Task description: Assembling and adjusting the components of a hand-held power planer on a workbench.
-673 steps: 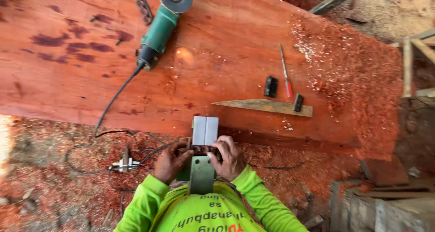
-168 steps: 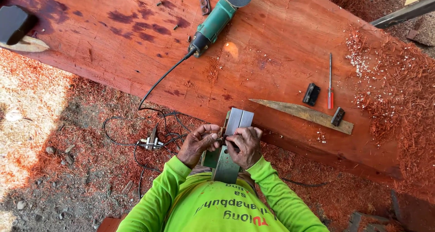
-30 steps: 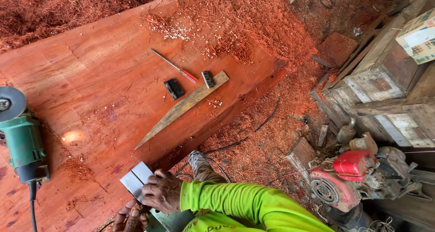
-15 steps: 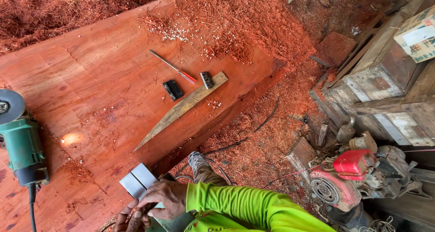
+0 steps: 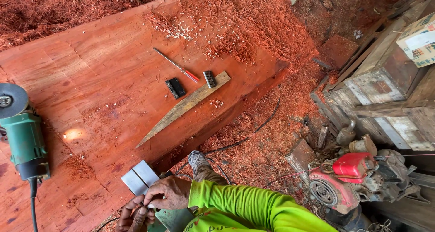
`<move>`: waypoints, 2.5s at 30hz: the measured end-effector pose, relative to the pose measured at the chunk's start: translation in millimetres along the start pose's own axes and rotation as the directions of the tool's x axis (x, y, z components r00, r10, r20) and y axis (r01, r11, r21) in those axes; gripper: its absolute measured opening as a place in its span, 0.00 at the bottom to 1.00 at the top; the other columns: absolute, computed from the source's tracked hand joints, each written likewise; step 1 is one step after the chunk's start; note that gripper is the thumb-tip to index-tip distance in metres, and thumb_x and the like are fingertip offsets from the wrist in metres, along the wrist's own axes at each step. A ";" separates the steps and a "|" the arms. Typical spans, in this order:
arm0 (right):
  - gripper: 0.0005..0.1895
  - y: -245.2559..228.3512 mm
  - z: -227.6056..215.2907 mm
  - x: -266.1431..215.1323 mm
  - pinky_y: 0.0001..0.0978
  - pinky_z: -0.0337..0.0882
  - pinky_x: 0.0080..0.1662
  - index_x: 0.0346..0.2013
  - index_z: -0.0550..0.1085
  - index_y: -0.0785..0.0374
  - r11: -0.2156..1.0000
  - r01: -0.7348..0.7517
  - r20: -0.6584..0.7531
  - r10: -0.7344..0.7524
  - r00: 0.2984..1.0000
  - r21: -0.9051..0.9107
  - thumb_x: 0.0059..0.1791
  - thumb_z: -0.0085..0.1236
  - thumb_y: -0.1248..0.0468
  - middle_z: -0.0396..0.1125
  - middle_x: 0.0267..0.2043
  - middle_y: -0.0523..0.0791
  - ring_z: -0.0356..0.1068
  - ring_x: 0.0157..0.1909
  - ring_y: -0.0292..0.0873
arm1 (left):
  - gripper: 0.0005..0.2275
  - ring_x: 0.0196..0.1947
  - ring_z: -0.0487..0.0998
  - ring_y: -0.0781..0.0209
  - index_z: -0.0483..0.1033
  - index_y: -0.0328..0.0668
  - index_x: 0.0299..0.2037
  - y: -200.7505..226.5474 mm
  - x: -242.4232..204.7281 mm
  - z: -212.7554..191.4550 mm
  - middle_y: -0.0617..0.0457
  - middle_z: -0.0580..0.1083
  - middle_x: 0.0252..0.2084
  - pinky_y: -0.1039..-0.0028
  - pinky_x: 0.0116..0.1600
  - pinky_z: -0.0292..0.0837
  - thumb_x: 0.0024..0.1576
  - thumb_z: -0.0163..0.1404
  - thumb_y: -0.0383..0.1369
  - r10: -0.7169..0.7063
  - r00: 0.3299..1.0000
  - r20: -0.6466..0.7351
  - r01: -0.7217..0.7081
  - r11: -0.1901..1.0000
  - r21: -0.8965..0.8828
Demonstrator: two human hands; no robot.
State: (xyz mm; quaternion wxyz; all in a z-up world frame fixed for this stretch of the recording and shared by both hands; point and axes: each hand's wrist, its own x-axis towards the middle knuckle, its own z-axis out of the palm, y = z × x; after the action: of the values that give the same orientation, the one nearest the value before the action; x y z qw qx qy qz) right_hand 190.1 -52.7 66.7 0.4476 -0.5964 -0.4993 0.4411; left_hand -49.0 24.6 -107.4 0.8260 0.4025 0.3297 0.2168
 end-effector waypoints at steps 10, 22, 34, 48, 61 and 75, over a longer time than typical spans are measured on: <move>0.09 7.3 -39.4 7.6 0.28 0.70 0.33 0.39 0.77 0.64 0.973 0.042 -0.255 -0.100 0.962 -0.225 0.43 0.62 0.71 0.71 0.36 0.44 0.69 0.31 0.40 | 0.19 0.41 0.76 0.54 0.72 0.29 0.61 94.6 -32.3 66.7 0.40 0.77 0.48 0.68 0.40 0.75 0.60 0.49 0.29 -0.041 0.876 -0.480 0.083 0.994 0.066; 0.07 23.2 -17.7 3.4 0.30 0.68 0.36 0.33 0.80 0.59 0.781 0.279 -0.026 -0.353 0.935 -0.559 0.42 0.67 0.70 0.72 0.36 0.40 0.64 0.33 0.39 | 0.37 0.70 0.64 0.40 0.56 0.37 0.71 39.1 -43.0 80.7 0.35 0.60 0.72 0.55 0.70 0.64 0.52 0.58 0.39 -0.111 0.921 -0.373 0.159 0.982 0.100; 0.03 12.1 -17.3 7.7 0.36 0.60 0.45 0.35 0.77 0.57 0.595 0.361 0.181 -0.342 0.922 -0.718 0.49 0.57 0.66 0.62 0.35 0.41 0.57 0.39 0.42 | 0.33 0.51 0.73 0.34 0.57 0.33 0.70 55.1 -44.1 92.0 0.23 0.70 0.58 0.52 0.55 0.71 0.51 0.50 0.27 -0.433 0.819 -0.376 0.374 0.900 -0.224; 0.02 20.8 -7.4 -4.4 0.41 0.63 0.49 0.31 0.72 0.58 0.650 0.318 0.070 -0.377 0.924 -0.690 0.44 0.57 0.65 0.64 0.38 0.43 0.61 0.41 0.46 | 0.26 0.49 0.72 0.38 0.62 0.32 0.67 36.5 -48.1 69.9 0.30 0.70 0.54 0.50 0.54 0.68 0.55 0.48 0.25 -0.502 0.799 -0.331 0.409 0.857 -0.313; 0.05 8.4 -16.9 6.6 0.38 0.63 0.44 0.29 0.72 0.60 0.609 0.409 0.204 -0.378 0.903 -0.679 0.47 0.61 0.69 0.59 0.35 0.43 0.60 0.37 0.43 | 0.40 0.52 0.83 0.38 0.74 0.57 0.61 -80.0 -38.4 -6.3 0.28 0.70 0.60 0.58 0.49 0.86 0.34 0.77 0.36 0.573 0.780 0.251 -0.534 0.401 0.744; 0.07 69.3 -16.8 11.4 0.40 0.67 0.44 0.32 0.74 0.51 0.567 0.473 0.282 -0.394 0.875 -0.674 0.39 0.59 0.64 0.66 0.37 0.38 0.67 0.38 0.45 | 0.24 0.36 0.79 0.59 0.73 0.31 0.59 -4.2 -40.7 79.2 0.43 0.79 0.45 0.74 0.45 0.78 0.51 0.63 0.26 -0.238 0.913 -0.332 0.126 0.937 -0.325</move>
State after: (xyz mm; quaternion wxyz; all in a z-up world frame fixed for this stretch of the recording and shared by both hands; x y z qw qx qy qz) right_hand 221.6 -49.9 1.8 0.2431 -0.5597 -0.7842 0.1126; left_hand -19.7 -44.6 -59.5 0.8176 0.1935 0.4778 0.2564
